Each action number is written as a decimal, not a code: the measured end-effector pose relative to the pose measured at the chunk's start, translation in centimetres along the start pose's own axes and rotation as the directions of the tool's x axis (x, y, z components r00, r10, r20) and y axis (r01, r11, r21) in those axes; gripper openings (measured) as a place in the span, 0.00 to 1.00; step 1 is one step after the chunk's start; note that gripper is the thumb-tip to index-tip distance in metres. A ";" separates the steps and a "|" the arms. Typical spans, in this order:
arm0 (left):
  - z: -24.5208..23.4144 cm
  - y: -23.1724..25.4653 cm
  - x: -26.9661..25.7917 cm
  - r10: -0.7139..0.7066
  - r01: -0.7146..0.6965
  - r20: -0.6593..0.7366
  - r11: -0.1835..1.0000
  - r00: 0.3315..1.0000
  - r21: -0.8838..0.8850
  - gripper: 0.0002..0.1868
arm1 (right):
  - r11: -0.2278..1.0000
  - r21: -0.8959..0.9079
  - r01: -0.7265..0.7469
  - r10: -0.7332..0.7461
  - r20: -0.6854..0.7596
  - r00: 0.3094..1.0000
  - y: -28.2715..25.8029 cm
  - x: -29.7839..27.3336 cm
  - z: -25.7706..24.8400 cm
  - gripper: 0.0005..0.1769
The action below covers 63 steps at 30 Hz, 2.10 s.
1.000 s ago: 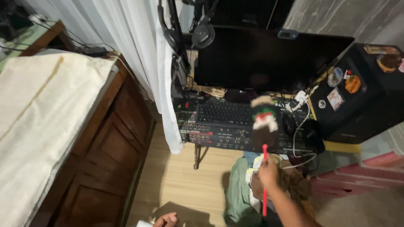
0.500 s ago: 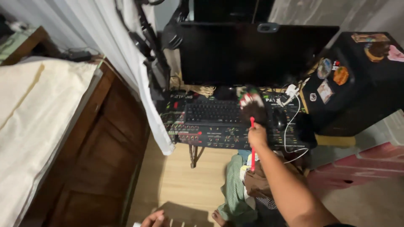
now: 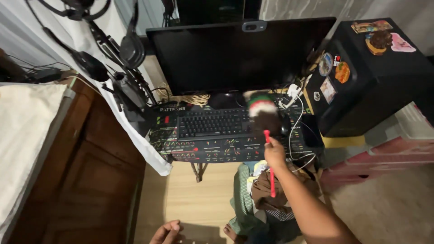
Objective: Dusting a computer desk and electronic equipment with a colorful duster.
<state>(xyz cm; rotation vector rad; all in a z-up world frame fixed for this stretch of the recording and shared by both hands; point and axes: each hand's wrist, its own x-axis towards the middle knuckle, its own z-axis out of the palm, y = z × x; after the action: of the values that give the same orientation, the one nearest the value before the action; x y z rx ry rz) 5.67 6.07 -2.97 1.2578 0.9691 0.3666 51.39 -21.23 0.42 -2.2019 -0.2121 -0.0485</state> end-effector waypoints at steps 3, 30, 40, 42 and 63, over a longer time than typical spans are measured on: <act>1.2 2.5 0.1 -0.116 0.136 0.131 0.978 0.985 -0.159 0.16 | 0.995 0.047 0.092 -0.086 -0.125 0.988 2.2 -1.1 1.0 0.22; 19.7 13.4 -1.0 -0.353 0.234 0.303 0.901 0.885 0.366 0.17 | 0.801 0.398 -0.447 0.130 0.614 0.779 -9.3 -19.0 5.3 0.19; 20.3 11.5 -0.6 0.209 -0.320 0.306 0.870 0.929 0.376 0.18 | 0.864 0.217 -0.454 0.081 0.830 0.551 15.8 -19.2 1.8 0.28; 20.6 8.8 1.1 0.182 -0.414 0.456 0.772 0.871 0.483 0.15 | 0.888 -0.043 -0.458 0.267 0.859 0.436 17.2 -19.5 -0.5 0.15; 12.5 3.8 0.1 0.019 0.029 -0.123 0.927 0.992 0.373 0.22 | 0.992 0.126 -0.030 -0.074 0.736 0.673 9.0 -19.2 -0.3 0.16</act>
<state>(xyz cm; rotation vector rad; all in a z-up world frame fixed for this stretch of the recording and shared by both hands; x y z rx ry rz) 16.45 -0.55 0.34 1.5926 1.1877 0.2648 34.05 -29.30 -8.72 -1.9703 -0.6763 0.8528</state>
